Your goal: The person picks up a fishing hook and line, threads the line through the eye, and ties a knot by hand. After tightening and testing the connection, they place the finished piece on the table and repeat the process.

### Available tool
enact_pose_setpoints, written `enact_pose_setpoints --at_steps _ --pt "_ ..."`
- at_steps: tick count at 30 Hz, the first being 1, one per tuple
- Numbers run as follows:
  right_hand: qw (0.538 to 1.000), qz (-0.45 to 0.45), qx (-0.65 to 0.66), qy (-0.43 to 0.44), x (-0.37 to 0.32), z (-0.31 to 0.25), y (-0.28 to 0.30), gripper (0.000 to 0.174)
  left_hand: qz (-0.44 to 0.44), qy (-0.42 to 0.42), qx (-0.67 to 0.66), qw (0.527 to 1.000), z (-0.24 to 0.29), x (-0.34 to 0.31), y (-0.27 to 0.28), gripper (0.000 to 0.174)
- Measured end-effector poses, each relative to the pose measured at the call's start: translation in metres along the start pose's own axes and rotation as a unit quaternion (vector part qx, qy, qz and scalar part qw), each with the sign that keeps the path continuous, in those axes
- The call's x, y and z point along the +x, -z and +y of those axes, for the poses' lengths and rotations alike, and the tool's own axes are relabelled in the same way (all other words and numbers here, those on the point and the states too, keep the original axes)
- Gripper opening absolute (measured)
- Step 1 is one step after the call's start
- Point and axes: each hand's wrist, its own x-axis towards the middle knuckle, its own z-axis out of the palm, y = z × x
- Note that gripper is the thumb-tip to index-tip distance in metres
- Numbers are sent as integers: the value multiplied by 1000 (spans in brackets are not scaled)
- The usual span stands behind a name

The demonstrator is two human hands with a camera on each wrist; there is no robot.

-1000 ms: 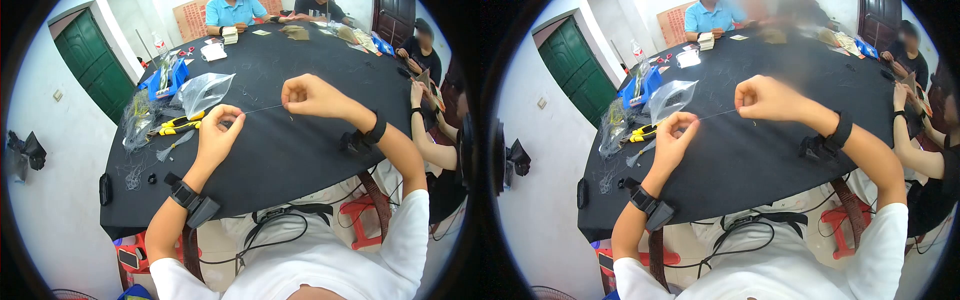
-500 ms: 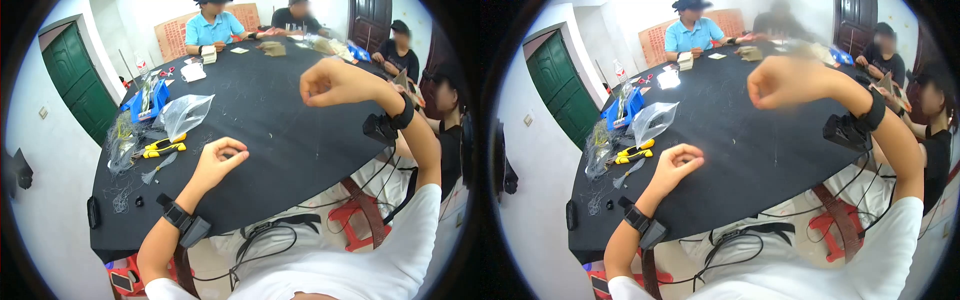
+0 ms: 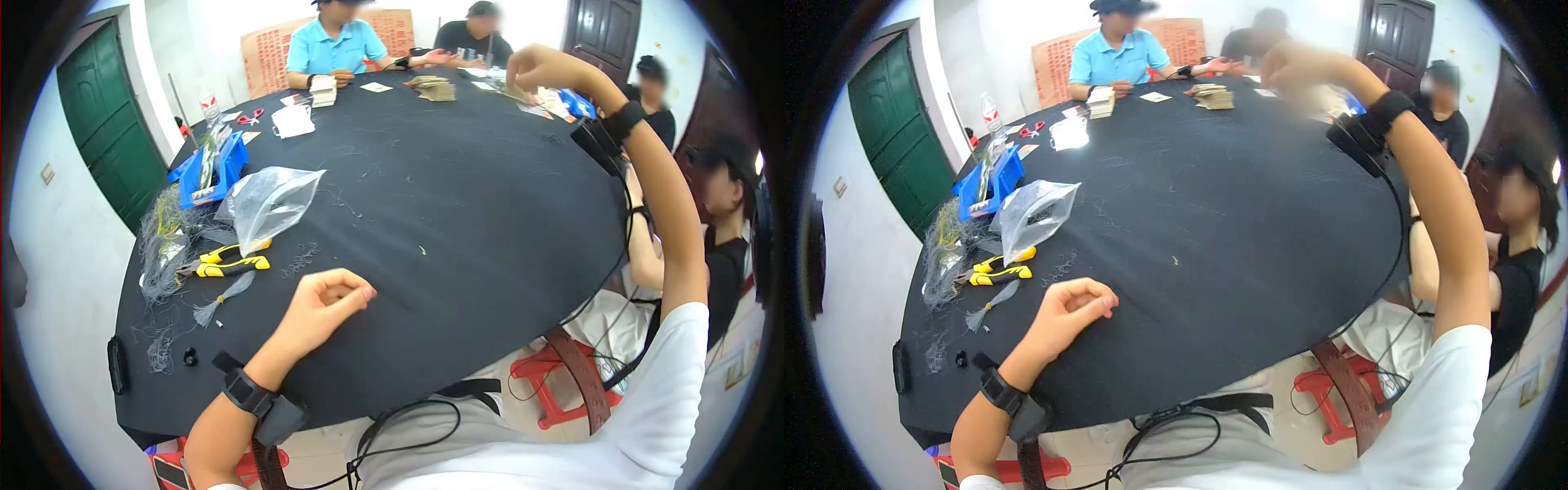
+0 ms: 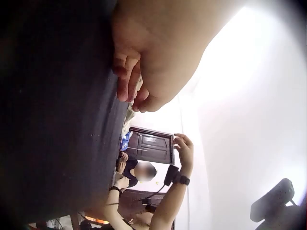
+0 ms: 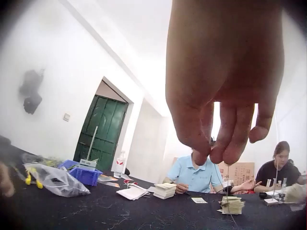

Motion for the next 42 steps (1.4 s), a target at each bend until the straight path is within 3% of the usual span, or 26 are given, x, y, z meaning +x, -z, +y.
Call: enact_pose_setpoints --at_steps 3,6,7,9,12,15,19,24,31,35,36,40,42 --pt "999 13 -25 15 80 25 -16 19 4 22 -33 999 -1 0 1 10" --pt "988 93 57 105 154 28 -42 19 14 19 -41 999 -6 2 3 11" --pt "990 107 39 81 188 27 -50 20 15 36 -54 998 -5 2 3 11" --pt "979 96 167 62 235 18 -66 21 16 27 -57 998 -4 2 5 10" --pt "955 170 238 55 301 -3 -99 23 22 46 -88 995 -5 5 9 10" --pt "930 142 336 41 346 -17 -139 23 17 65 -83 994 -3 5 13 10" --pt "942 136 298 78 358 -34 -178 21 -17 110 -27 993 10 6 19 9" --pt "939 85 310 120 351 -62 -177 19 -3 61 -30 998 5 8 16 7" --pt "920 24 386 63 350 -61 -179 18 -15 99 -46 994 6 6 17 8" --pt "921 77 383 -16 370 -36 -201 25 -12 85 -44 995 6 7 17 8" --pt "941 25 332 -66 372 -36 -199 38 -8 75 -40 996 5 7 17 8" --pt "963 60 235 -115 351 -23 -195 51 -8 61 -30 998 4 7 16 8" --pt "996 57 -66 -24 330 -21 -183 48 -13 59 -18 998 3 7 17 9"
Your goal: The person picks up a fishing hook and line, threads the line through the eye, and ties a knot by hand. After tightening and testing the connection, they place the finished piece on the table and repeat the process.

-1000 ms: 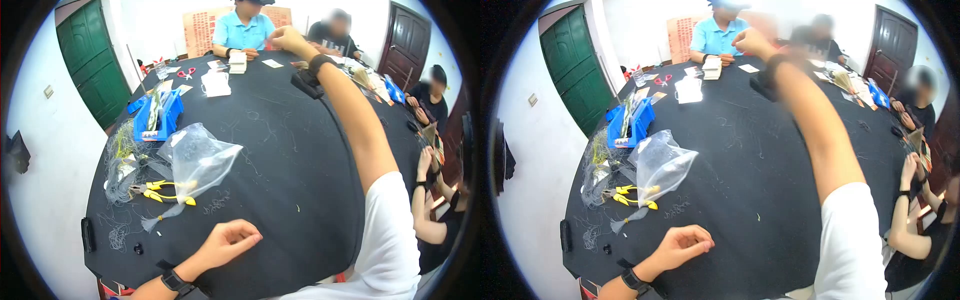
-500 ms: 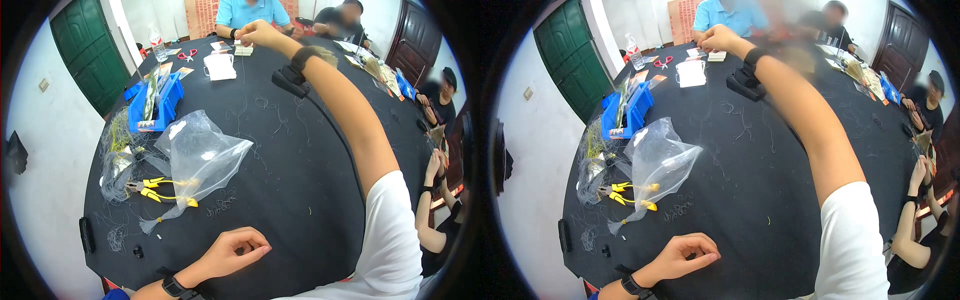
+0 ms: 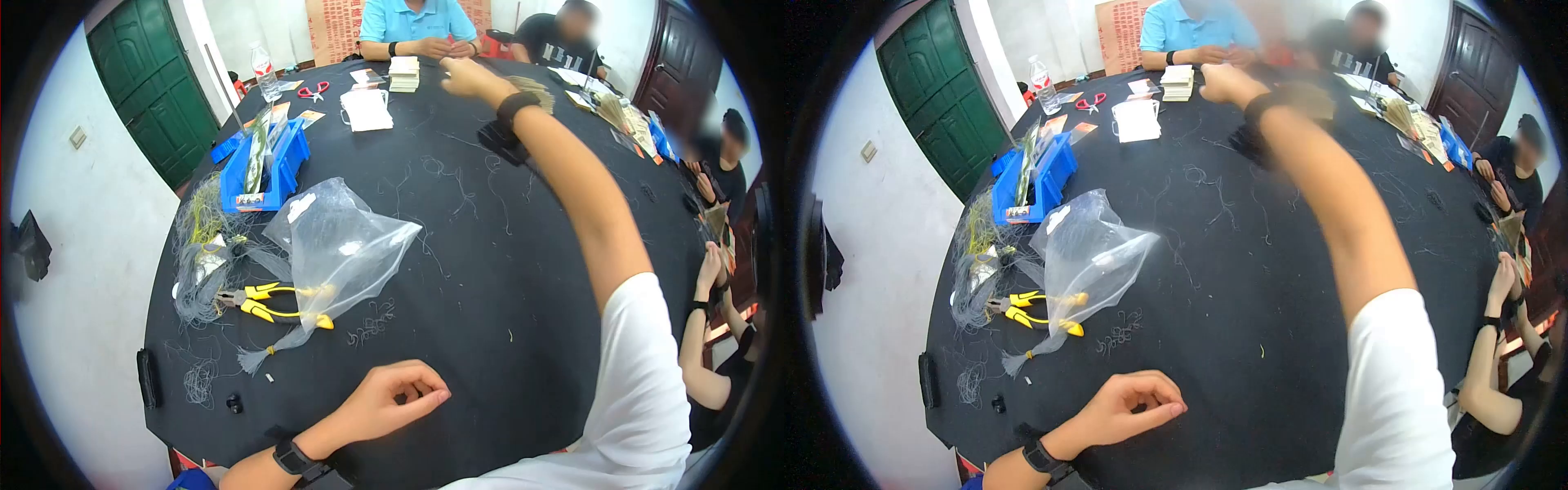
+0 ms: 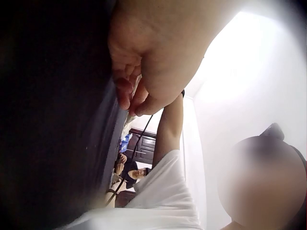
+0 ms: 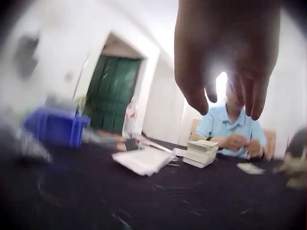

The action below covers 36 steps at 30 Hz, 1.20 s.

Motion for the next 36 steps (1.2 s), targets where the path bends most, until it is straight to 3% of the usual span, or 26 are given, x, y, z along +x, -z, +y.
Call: enact_pose_setpoints --at_steps 2,4,7,9,10,11,12,13,15,17,18,20,21,22,23,25,28,31,33,36 --pt "960 20 -252 118 -36 -2 20 41 -9 21 -4 1000 -3 0 1 9" --pt "957 70 -200 196 -80 -8 47 33 -17 52 -4 999 0 -2 0 10" --pt "928 184 -183 266 -139 -5 73 19 6 -3 -89 996 -4 -1 -1 9" --pt "890 201 -267 310 -185 -8 100 16 70 -55 25 996 1 -1 7 9" --pt "925 146 -231 265 -206 -3 107 14 131 -110 116 978 6 -1 14 10" --pt "953 89 -193 216 -228 3 113 15 176 -109 145 967 11 -4 23 9" --pt "965 41 -222 134 -254 2 122 21 210 -151 239 936 15 -3 37 11" --pt "967 25 -218 128 -269 20 122 19 246 -142 315 906 18 -4 45 11" --pt "970 -9 -213 119 -302 70 124 16 229 -121 410 875 16 -7 55 14" --pt "990 -59 -128 7 -352 106 140 15 225 -235 528 784 5 -7 56 19" --pt "990 -87 -83 -70 -375 134 151 16 215 -207 559 774 8 -8 52 22" --pt "982 -147 -34 -113 -403 165 166 20 195 -178 624 736 2 -14 47 29" --pt "970 -160 -69 -172 -412 199 164 20 183 -171 599 761 0 -12 44 27" --pt "963 -164 -51 -206 -421 204 166 22 183 -203 623 733 -3 -8 46 21" --pt "948 -173 -55 -263 -427 236 159 23 198 -179 591 761 2 -9 41 15" --pt "931 -127 14 -343 -444 241 150 21 193 -152 587 771 4 -8 43 13" --pt "941 -163 -14 -295 -440 289 111 20 197 -130 558 795 9 -8 36 9" --pt "943 -59 42 -324 -430 263 84 20 196 -139 565 790 8 -7 38 8" --pt "973 -31 -12 -230 -415 249 72 22 198 -136 558 794 8 -7 35 6" --pt "979 -14 -13 -204 -400 228 58 24 201 -130 556 796 10 -8 36 7"
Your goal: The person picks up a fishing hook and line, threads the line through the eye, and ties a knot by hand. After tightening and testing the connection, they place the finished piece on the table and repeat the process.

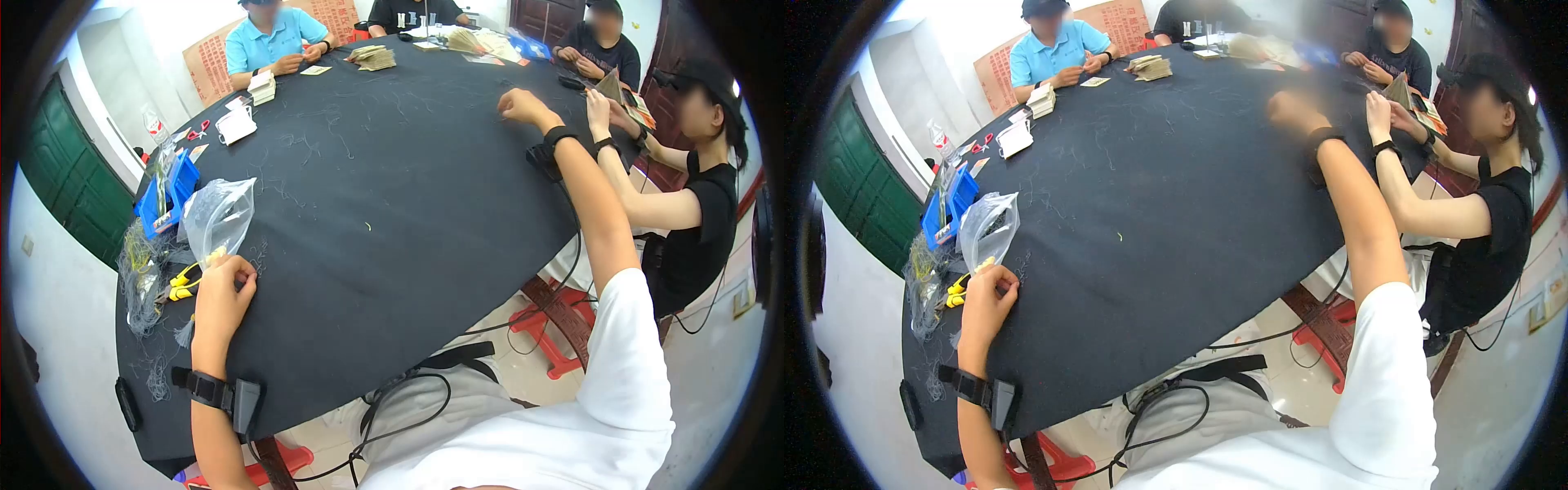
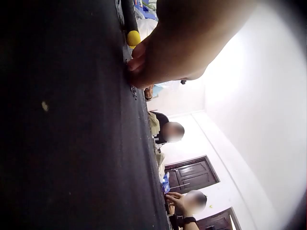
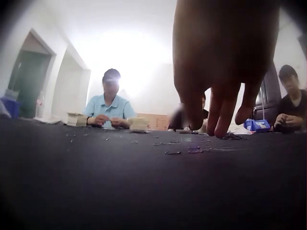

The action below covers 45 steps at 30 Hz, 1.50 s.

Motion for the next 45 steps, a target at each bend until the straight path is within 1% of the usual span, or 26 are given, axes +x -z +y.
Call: enact_pose_setpoints --at_steps 1,2,5,8,9,11,14,17,18,20,21,23,25,28,29,31,33,34,36,37,38,39,41,42,43,45 --pt "1000 -3 -5 16 2 -8 -1 24 -1 3 -4 1000 0 -1 -1 7" --pt "1000 -16 -3 14 4 -14 -2 25 -1 5 -9 1000 0 1 -2 8" --pt "999 3 -21 27 14 -7 -21 26 29 -1 -1 1000 5 1 -3 10" --pt "997 -39 -60 1 9 -29 -19 24 56 -31 15 998 6 3 -3 11" --pt "997 -29 -67 10 10 -27 -23 22 65 -40 17 997 6 3 -3 11" --pt "996 -6 -80 25 12 -22 -26 18 64 -23 -4 998 8 1 -3 10" --pt "996 10 -90 14 5 -31 -21 13 58 -8 -35 998 8 3 -1 10" --pt "993 -24 -113 -10 12 -31 -20 12 55 -20 -43 997 3 2 -3 13" --pt "993 -12 -113 20 10 -34 -17 12 58 -26 -40 997 1 2 -4 15" --pt "994 -19 -105 9 6 -42 -11 13 59 -25 -48 997 1 1 -3 17" --pt "995 -23 -101 3 3 -47 -7 13 54 -29 -33 998 1 2 -1 16" --pt "993 -10 -114 37 1 -59 3 12 41 -30 -3 999 0 1 -1 13" --pt "990 3 -113 87 -1 -77 21 11 55 -36 -14 998 0 0 -2 10" --pt "983 14 -120 141 -9 -132 56 12 55 -55 2 997 -1 -1 -1 10" --pt "965 88 -57 240 -18 -147 65 12 63 -59 13 996 -3 -1 -2 11" --pt "949 53 -11 312 -29 -192 88 11 70 -52 -15 996 -4 -1 -2 12" --pt "939 -42 30 341 -49 -241 110 9 75 -66 -11 995 -4 0 -2 15" --pt "930 -91 50 353 -56 -262 119 9 66 -62 -32 995 -5 0 -2 15" --pt "909 -204 107 346 -59 -298 130 11 45 -30 -116 992 -6 2 -4 15" --pt "878 -189 177 403 -60 -312 132 11 34 -12 -159 987 -8 4 -7 15" --pt "838 -176 247 453 -62 -325 131 11 7 31 -250 968 -11 4 -11 16" --pt "791 -163 317 497 -64 -335 128 11 -4 47 -321 946 -9 3 -12 17" --pt "804 -38 375 459 -73 -349 124 13 -18 78 -456 887 -3 4 -10 19" --pt "777 -16 455 435 -76 -353 110 15 -33 110 -437 892 2 4 -6 19" --pt "767 -62 506 389 -84 -355 91 15 -38 99 -451 886 1 4 -8 21" --pt "735 -146 597 288 -103 -354 49 14 -37 102 -455 884 6 3 -8 20"
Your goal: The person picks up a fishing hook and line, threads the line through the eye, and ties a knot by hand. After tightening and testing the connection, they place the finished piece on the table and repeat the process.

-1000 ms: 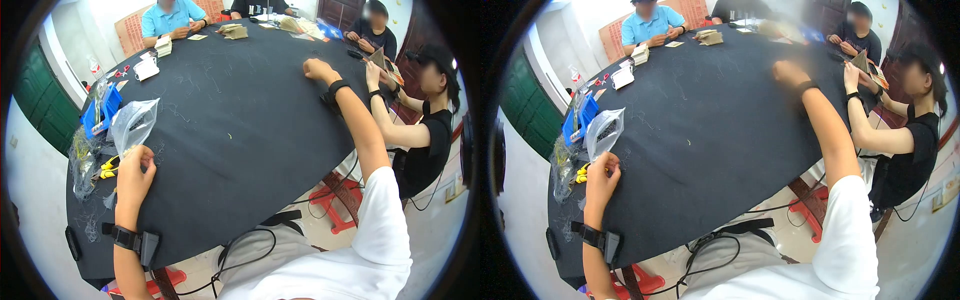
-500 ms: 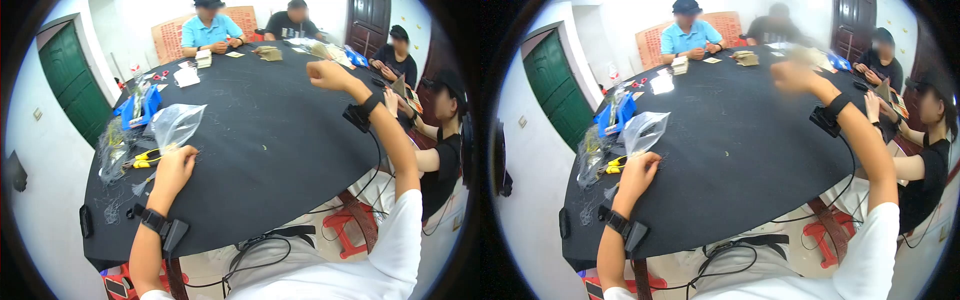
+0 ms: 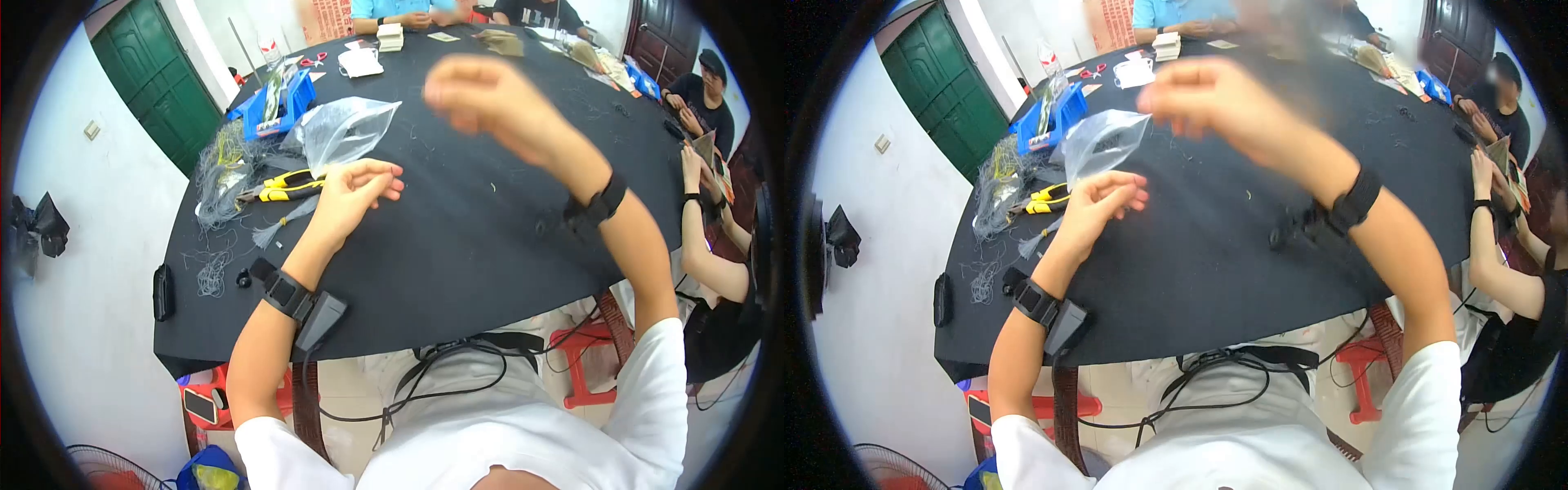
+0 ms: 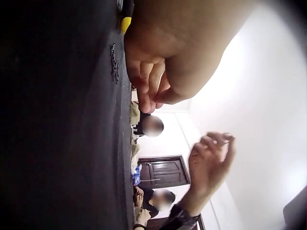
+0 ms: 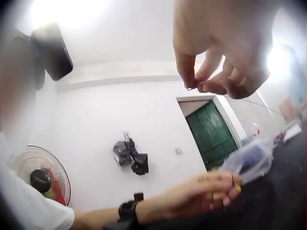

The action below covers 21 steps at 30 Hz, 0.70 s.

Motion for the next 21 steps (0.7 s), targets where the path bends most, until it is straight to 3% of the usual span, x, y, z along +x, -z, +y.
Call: enact_pose_setpoints --at_steps 2,5,10,21 --pt "992 -25 76 -94 -17 37 -10 14 -6 17 -7 1000 2 -1 -3 23" --pt "982 -10 101 -162 -34 62 -15 13 -17 30 -28 999 -1 -5 -10 23" --pt "978 1 141 -151 -44 76 -19 11 -59 49 -50 996 2 -8 -22 24" --pt "965 25 217 -147 -50 91 -19 9 -55 31 -57 996 -2 -11 -29 19"
